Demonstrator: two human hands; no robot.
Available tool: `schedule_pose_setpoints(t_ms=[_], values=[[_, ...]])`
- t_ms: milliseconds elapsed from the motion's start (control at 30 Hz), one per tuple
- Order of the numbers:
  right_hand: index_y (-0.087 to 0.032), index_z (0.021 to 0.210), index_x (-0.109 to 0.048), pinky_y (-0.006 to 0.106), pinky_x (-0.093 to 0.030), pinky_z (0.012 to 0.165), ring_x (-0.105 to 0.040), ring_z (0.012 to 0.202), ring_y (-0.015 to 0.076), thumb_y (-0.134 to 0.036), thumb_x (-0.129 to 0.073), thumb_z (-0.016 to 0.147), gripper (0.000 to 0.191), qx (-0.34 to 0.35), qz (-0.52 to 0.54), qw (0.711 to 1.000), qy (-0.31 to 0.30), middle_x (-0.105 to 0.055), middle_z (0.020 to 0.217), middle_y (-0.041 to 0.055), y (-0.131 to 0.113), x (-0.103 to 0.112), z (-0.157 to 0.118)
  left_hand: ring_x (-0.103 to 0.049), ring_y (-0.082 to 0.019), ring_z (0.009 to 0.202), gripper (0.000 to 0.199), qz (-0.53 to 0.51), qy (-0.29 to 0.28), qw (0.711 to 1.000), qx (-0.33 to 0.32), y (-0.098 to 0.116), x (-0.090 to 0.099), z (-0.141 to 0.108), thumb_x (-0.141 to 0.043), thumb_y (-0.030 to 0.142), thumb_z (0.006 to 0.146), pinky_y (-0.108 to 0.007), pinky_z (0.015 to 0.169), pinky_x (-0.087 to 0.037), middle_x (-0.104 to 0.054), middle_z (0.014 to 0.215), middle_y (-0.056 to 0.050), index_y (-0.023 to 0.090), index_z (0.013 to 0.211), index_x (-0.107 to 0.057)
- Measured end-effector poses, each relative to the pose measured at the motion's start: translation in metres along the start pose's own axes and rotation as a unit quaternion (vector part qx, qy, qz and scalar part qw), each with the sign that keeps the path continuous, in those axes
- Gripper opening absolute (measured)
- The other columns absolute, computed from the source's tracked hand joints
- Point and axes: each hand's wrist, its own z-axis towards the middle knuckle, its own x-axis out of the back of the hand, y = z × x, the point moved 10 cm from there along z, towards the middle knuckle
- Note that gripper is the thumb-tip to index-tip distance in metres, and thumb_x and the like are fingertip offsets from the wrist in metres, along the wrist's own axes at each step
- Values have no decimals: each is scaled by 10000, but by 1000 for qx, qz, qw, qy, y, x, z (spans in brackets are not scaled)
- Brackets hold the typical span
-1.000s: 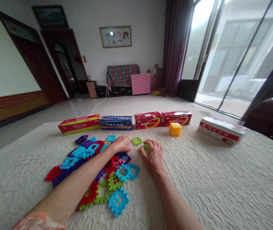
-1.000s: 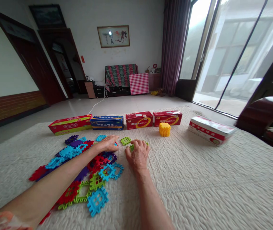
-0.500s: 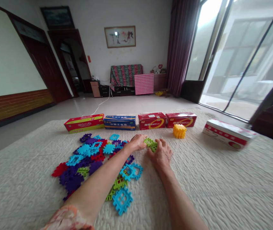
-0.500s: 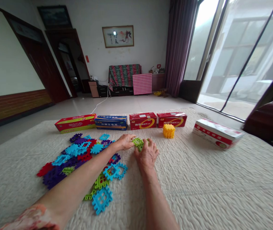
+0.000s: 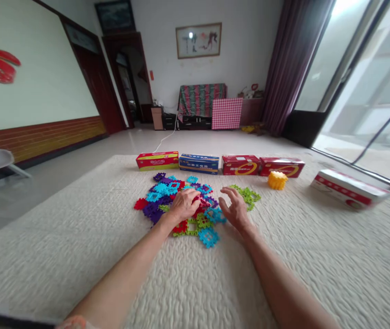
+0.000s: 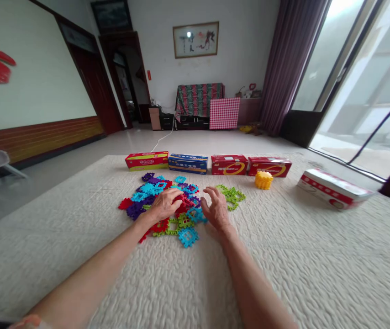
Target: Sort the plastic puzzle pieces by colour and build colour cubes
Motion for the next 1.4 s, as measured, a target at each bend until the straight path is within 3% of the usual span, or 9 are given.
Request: schedule_pose_setpoints(t_ms=[200, 300, 433, 567, 1033, 1400], values=[[-179, 1112, -592, 422, -421, 985, -544, 1143, 262, -460, -513, 848, 394, -41, 35, 990, -131, -564, 1225, 134, -22, -23, -34, -611, -205, 1017, 221, 36, 87, 994, 53, -51, 34, -62, -549, 300, 855, -347, 942, -474, -677, 1050, -76, 187, 1008, -662], [-191, 1204, -548, 443, -394, 1018, -484, 1227, 279, -520, -524, 836, 494, -39, 23, 983, -177, -493, 1323, 137, -32, -25, -47, -607, -213, 1014, 246, 53, 120, 987, 94, -75, 37, -86, -522, 328, 873, -358, 939, -471, -680, 1026, -82, 183, 1015, -661], [-227, 1310, -465, 498, -354, 1035, -396, 1301, 305, -565, -568, 798, 622, -8, -27, 972, -233, -430, 1402, 129, -47, -32, -60, -574, -240, 1064, 262, 93, 117, 982, 119, -84, 30, -99, -535, 361, 862, -388, 947, -458, -657, 1076, -85, 198, 1018, -670], [-205, 1315, -462, 526, -343, 1022, -365, 1306, 330, -556, -601, 775, 659, 19, -86, 960, -266, -429, 1407, 142, -56, -38, -67, -527, -265, 1135, 264, 110, 113, 979, 128, -86, 25, -100, -547, 357, 850, -418, 965, -441, -616, 1186, -85, 208, 1024, -678], [-213, 1335, -445, 479, -357, 1012, -384, 1287, 290, -446, -505, 870, 523, 58, -109, 957, -262, -449, 1401, 120, -63, -40, -70, -523, -252, 1135, 232, 82, 110, 982, 128, -98, 21, -95, -549, 295, 842, -414, 991, -433, -614, 1181, -89, 203, 1002, -690], [-220, 1395, -376, 508, -333, 1056, -337, 1342, 298, -463, -479, 879, 579, 52, -97, 952, -287, -370, 1469, 119, -59, -46, -68, -581, -233, 930, 228, 115, 81, 982, 126, -99, 23, -64, -525, 334, 865, -381, 884, -445, -647, 977, -82, 200, 988, -662]])
